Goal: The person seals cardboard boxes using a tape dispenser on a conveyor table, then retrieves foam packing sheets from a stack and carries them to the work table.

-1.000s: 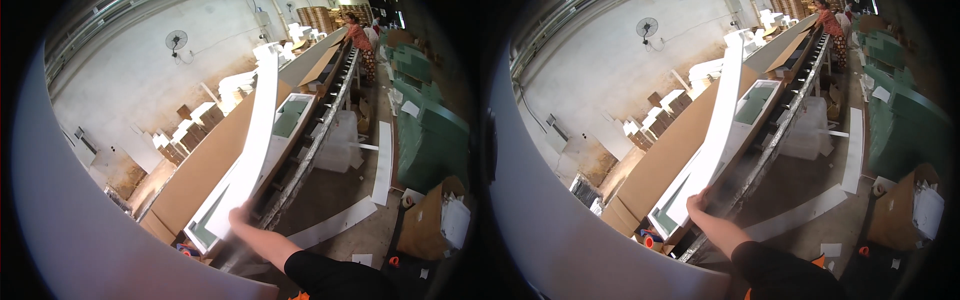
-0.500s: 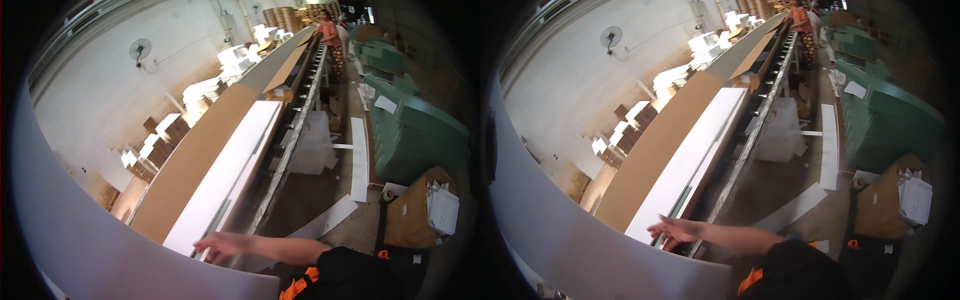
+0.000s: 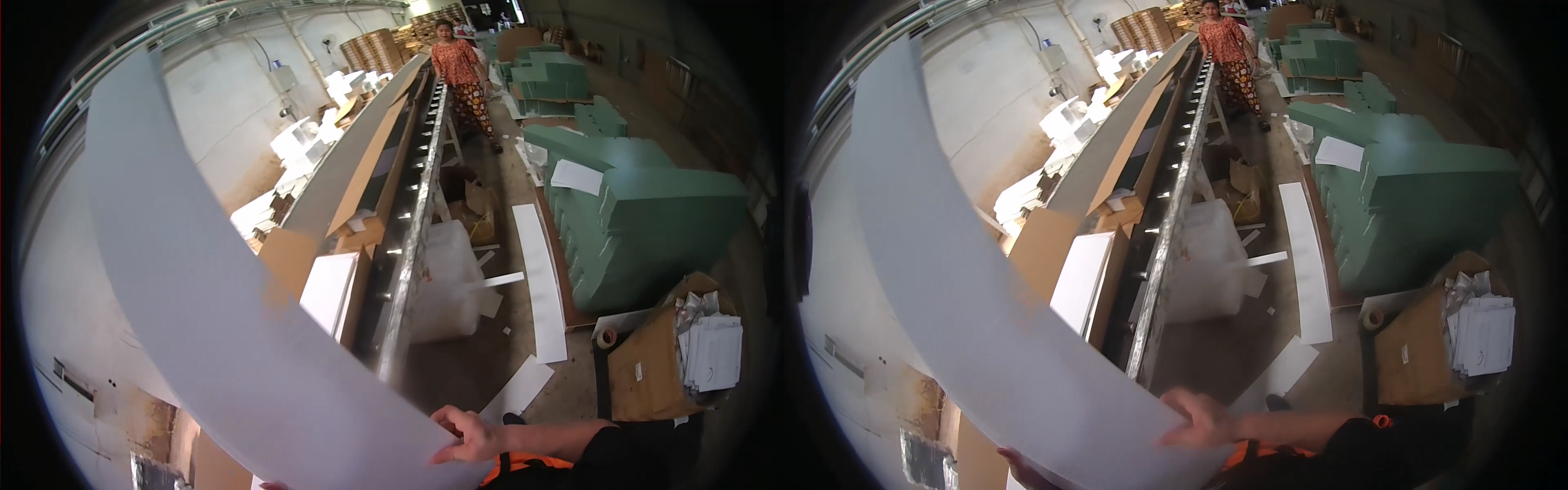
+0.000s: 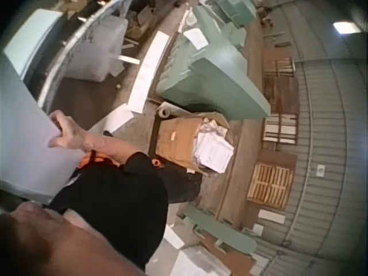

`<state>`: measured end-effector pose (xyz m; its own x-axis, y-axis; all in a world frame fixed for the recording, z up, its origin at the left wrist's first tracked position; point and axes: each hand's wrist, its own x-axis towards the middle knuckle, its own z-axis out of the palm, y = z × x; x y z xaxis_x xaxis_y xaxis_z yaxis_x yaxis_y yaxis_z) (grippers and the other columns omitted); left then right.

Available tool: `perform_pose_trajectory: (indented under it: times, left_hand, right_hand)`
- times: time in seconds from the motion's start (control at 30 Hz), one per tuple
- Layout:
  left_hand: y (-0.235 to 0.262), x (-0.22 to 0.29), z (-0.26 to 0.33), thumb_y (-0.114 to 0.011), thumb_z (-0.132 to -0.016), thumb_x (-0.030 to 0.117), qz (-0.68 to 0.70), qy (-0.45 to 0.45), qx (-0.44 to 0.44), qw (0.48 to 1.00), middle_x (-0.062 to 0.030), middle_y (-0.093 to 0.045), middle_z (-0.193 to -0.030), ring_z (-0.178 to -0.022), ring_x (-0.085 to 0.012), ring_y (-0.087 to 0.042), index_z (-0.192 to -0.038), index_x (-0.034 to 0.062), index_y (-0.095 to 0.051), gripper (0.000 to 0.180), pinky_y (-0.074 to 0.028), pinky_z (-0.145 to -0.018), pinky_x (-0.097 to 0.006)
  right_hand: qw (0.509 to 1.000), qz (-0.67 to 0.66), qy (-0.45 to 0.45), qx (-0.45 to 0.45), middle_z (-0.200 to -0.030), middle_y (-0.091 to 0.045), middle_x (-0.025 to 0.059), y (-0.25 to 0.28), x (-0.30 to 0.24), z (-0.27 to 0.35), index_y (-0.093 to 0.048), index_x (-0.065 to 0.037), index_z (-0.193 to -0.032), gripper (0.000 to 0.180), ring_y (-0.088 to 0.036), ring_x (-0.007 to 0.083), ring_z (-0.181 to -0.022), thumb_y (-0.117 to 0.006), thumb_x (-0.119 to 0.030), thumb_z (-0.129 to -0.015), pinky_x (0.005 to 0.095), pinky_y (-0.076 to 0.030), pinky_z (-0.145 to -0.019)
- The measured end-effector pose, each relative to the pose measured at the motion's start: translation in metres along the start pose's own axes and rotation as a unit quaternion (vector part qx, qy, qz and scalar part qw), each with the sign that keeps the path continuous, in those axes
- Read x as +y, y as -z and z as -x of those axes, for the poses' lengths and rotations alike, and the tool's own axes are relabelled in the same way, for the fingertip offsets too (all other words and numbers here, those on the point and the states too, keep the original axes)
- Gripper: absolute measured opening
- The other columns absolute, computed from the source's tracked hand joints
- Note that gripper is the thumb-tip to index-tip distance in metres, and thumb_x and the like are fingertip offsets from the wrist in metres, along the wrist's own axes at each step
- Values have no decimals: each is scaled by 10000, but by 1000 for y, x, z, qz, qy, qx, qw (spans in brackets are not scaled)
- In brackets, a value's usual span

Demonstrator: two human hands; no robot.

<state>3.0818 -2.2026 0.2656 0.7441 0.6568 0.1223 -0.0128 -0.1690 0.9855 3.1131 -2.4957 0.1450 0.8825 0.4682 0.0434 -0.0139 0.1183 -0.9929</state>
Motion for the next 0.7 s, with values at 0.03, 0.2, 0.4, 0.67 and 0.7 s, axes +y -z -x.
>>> perform_pose_trajectory:
  times: [0.03, 0.2, 0.4, 0.67, 0.7]
  left_hand:
    - [-18, 4, -7, -604, -909, 461, -6, 4, 1, 1000, -263, -291, -1481, -1306, -380, -391, -1426, -90, -321, 806, -277, -1115, -470]
    - [-69, 22, -46, -586, -929, 493, -37, 32, 34, 998, -276, -258, -1528, -1349, -395, -367, -1457, -92, -293, 841, -252, -1155, -483]
    - [-99, 10, -103, -617, -864, 567, -7, -47, 163, 986, -236, -315, -1523, -1382, -380, -322, -1455, -78, -327, 921, -225, -1166, -482]
    - [-68, -99, -187, -565, -952, 388, -38, -225, 74, 971, -219, -393, -1480, -1342, -342, -383, -1388, -82, -434, 654, -264, -1140, -488]
    - [-142, -31, -168, -566, -946, 388, 22, -65, 143, 987, -216, -395, -1476, -1347, -329, -373, -1383, -74, -436, 649, -263, -1141, -487]
  right_hand:
    - [1000, -1, -22, -11, -1076, -603, 58, 23, -5, -9, -377, 10, -1274, 671, -590, 102, -908, -820, -106, -783, 283, -508, -796]
    - [941, -81, 207, 257, -1489, -356, 127, 173, -20, -108, -59, 5, -1538, 982, -428, 195, -1308, -685, 84, -786, 323, -390, -1053]
    - [822, -65, 157, 543, -1364, -520, 136, 369, -5, -266, -186, -49, -1543, 863, -561, 214, -1129, -632, 72, -814, 337, -464, -953]
    - [796, 29, 28, 604, -1405, -503, 166, 434, 20, -473, -217, -174, -1548, 876, -517, 282, -1254, -683, -86, -811, 339, -412, -1050]
    - [792, 56, -6, 608, -1383, -525, 173, 433, 31, -497, -228, -168, -1545, 878, -538, 289, -1228, -692, -79, -806, 347, -427, -1028]
